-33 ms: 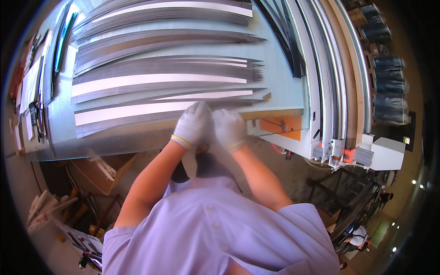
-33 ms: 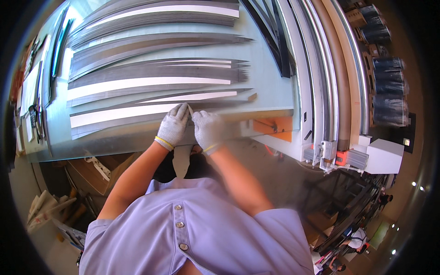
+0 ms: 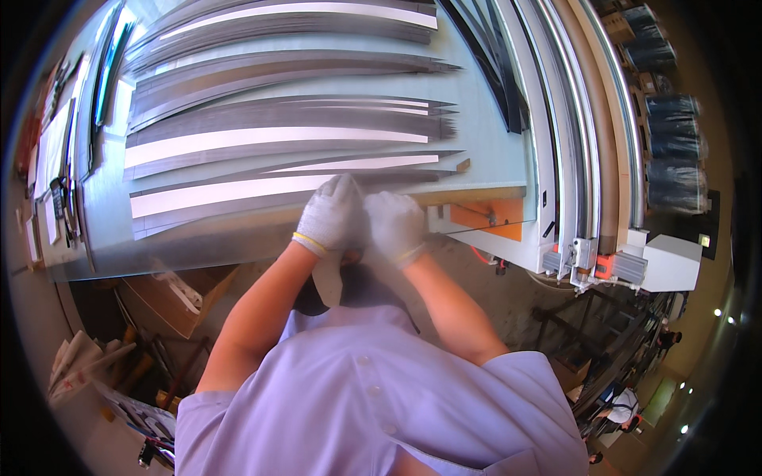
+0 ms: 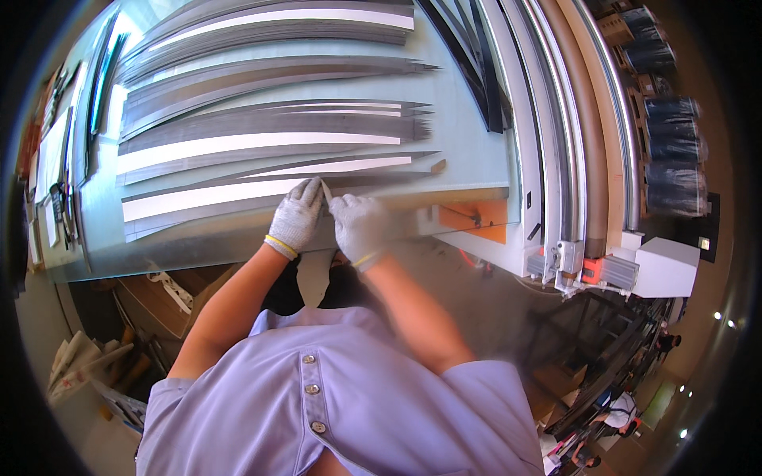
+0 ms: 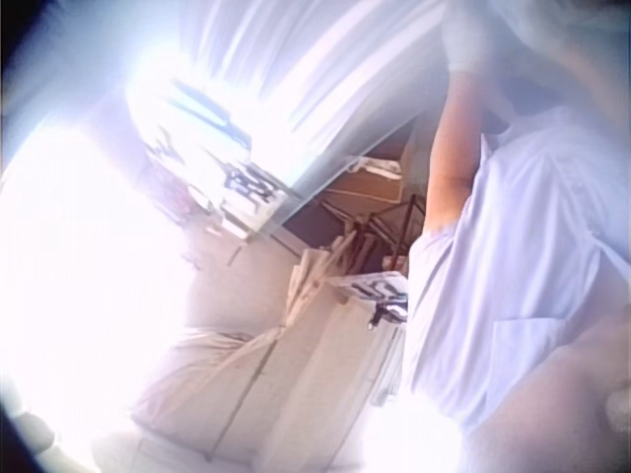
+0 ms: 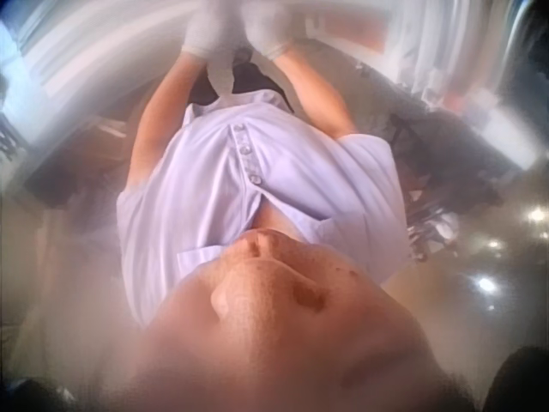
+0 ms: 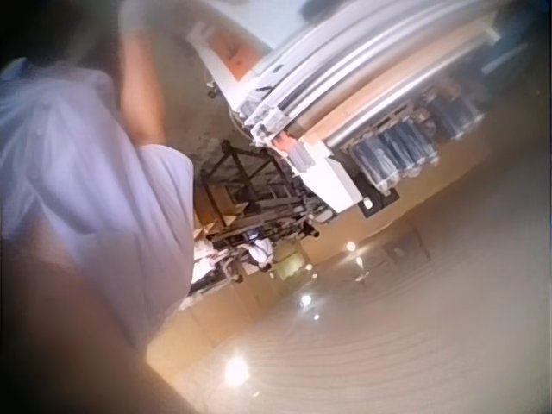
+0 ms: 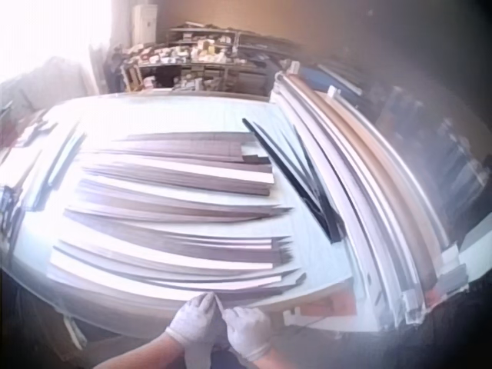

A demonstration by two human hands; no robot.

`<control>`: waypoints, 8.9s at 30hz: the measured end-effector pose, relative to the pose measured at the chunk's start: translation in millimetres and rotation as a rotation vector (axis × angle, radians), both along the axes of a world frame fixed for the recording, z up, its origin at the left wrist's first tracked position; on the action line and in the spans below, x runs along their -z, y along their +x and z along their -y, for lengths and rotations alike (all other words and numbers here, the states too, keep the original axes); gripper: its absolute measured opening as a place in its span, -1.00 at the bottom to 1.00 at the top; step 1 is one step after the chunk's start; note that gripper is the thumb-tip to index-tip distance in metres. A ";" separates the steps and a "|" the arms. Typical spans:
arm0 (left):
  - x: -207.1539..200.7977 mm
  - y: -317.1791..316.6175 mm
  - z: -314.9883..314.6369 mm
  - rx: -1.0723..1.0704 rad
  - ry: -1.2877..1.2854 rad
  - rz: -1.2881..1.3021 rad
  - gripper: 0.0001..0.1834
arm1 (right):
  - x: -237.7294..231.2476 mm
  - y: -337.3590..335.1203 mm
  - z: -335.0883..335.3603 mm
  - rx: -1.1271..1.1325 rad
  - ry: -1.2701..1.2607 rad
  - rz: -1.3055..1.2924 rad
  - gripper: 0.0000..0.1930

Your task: The person peels the white protective paper backing off of several long silver strips one at a time on a work table.

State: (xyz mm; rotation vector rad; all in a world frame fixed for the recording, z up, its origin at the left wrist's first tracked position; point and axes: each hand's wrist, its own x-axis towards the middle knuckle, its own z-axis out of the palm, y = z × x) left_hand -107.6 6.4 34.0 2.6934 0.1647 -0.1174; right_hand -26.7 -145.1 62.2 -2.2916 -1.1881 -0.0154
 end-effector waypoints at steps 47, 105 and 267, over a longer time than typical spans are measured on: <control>31.9 -263.7 -246.9 -0.203 0.143 0.204 -0.55 | -59.1 -238.5 -219.1 -0.396 -0.077 0.333 -0.95; 24.3 -365.0 -354.5 -0.668 0.132 0.574 -0.82 | 37.4 -282.4 -429.2 -0.185 0.165 -0.853 -0.70; 19.0 117.1 87.4 0.082 0.116 0.070 -0.29 | 73.5 113.8 53.5 0.502 0.186 -0.090 -0.90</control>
